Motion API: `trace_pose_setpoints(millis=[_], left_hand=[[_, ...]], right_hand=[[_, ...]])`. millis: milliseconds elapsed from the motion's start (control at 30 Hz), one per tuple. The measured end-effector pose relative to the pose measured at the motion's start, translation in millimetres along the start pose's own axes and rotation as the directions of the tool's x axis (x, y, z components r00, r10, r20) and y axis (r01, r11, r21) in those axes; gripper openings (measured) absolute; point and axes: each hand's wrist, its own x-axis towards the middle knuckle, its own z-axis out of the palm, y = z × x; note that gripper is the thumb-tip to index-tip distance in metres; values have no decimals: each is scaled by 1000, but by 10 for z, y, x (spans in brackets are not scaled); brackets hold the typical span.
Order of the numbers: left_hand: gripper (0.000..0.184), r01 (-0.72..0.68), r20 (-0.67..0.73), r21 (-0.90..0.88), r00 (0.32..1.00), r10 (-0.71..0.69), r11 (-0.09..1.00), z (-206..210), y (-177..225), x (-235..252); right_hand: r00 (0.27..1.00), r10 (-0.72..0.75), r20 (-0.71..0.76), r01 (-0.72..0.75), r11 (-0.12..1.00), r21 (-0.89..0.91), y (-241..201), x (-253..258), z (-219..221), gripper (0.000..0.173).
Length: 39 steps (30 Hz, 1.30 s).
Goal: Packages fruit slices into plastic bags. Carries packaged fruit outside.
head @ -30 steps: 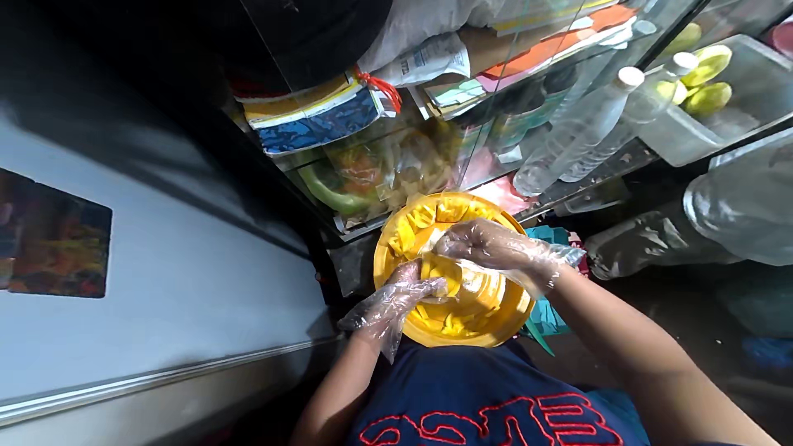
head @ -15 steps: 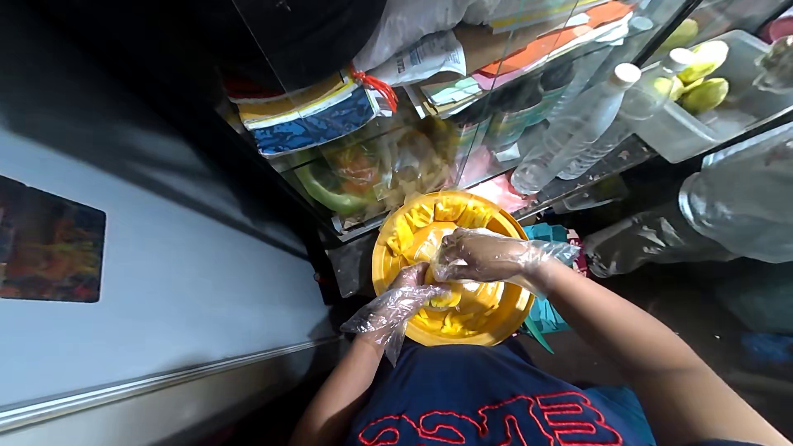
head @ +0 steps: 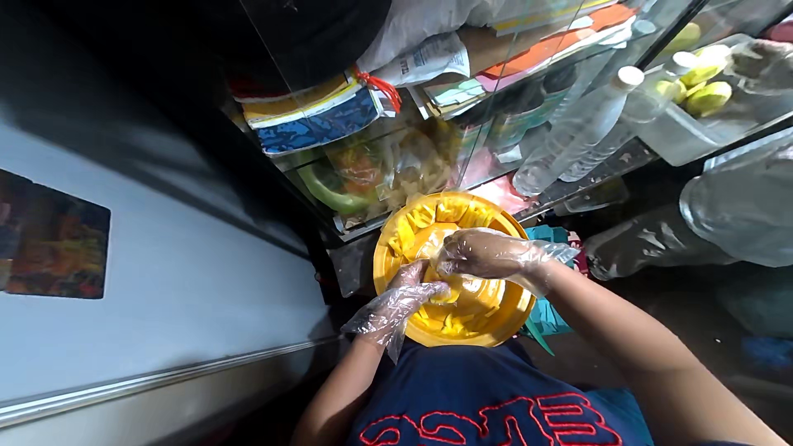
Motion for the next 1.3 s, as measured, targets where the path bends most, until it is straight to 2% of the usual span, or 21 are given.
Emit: trace_pose_setpoints(millis=[100, 200, 267, 333, 467, 533, 600, 667, 700, 767, 833, 867, 933, 1000, 1033, 1067, 1133, 1167, 1200, 1233, 1300], left_hand=[[43, -5, 3, -40, 1000, 5, 999, 12, -30, -3], [42, 10, 16, -29, 1000, -9, 1000, -9, 0, 4], [40, 24, 0, 107, 1000, -24, 994, -25, 92, -2], [37, 17, -7, 158, 1000, -16, 987, -52, 118, 3], [35, -34, -62, 78, 997, 39, 996, -91, -22, 50], [36, -29, -88, 64, 995, 34, 998, -92, -18, 43], [38, -43, -104, 37, 993, 47, 998, -98, -78, 63], [41, -82, -87, 18, 993, 84, 996, -111, -160, 101], [40, -107, -72, 35, 991, 110, 994, -117, -181, 119], [35, -102, -48, 75, 993, 105, 992, -107, -81, 77], [32, -78, -40, 14, 996, 79, 997, -107, -53, 56], [32, -62, -44, -58, 997, 60, 996, -108, -65, 46], [32, -53, -47, -213, 998, 44, 976, -120, -129, 34], [32, -25, -77, -355, 997, -3, 935, -127, -185, -2], [30, -3, -100, -425, 994, -44, 905, -130, -216, -23], [28, 0, -104, -490, 993, -59, 872, -140, -260, -46], [26, -31, 15, -614, 999, 51, 788, -200, -414, -79], [24, -13, 84, -685, 992, 97, 729, -199, -450, -71], [28, 32, 144, -743, 983, 112, 669, -173, -450, -56], [32, 57, 171, -768, 978, 118, 638, -142, -444, -53], [26, 77, 208, -764, 969, 133, 641, -118, -491, -26]], right_hand=[[1000, -18, 20, 20, 998, -61, -38, -13, -36, 16], [997, 75, -10, -75, 991, -113, -86, -23, -188, 21], [993, 80, -87, -88, 991, -99, -97, -43, -267, 25], [981, 82, -178, -90, 995, -41, -106, -71, -327, 26], [897, 96, -432, -78, 995, 59, -12, -195, -458, 28], [865, 81, -495, -41, 995, 91, 118, -246, -482, 29], [902, 81, -423, -13, 987, 160, 157, -266, -458, 39], [959, 98, -264, -38, 974, 224, 111, -240, -397, 54], [976, 77, -205, -31, 975, 219, 100, -207, -347, 54], [992, 45, -114, -21, 980, 200, 97, -139, -265, 35], [993, 54, -106, -35, 984, 176, 84, -94, -243, 12], [989, 69, -130, -44, 982, 186, 92, -93, -248, 8], [968, 108, -227, -50, 967, 250, 103, -130, -282, 10], [934, 107, -342, 7, 949, 316, 146, -177, -314, 12], [929, 82, -362, 44, 944, 328, 171, -197, -331, 19], [938, 52, -343, 63, 947, 316, 166, -217, -355, 35], [970, -9, -241, 73, 965, 254, 92, -221, -366, 68], [982, -39, -183, 80, 972, 223, 64, -192, -347, 75], [987, -72, -147, 103, 971, 217, 55, -156, -314, 74], [982, -116, -151, 149, 962, 231, 61, -116, -272, 62], [964, -172, -202, 232, 915, 331, 95, -32, -196, 22]])
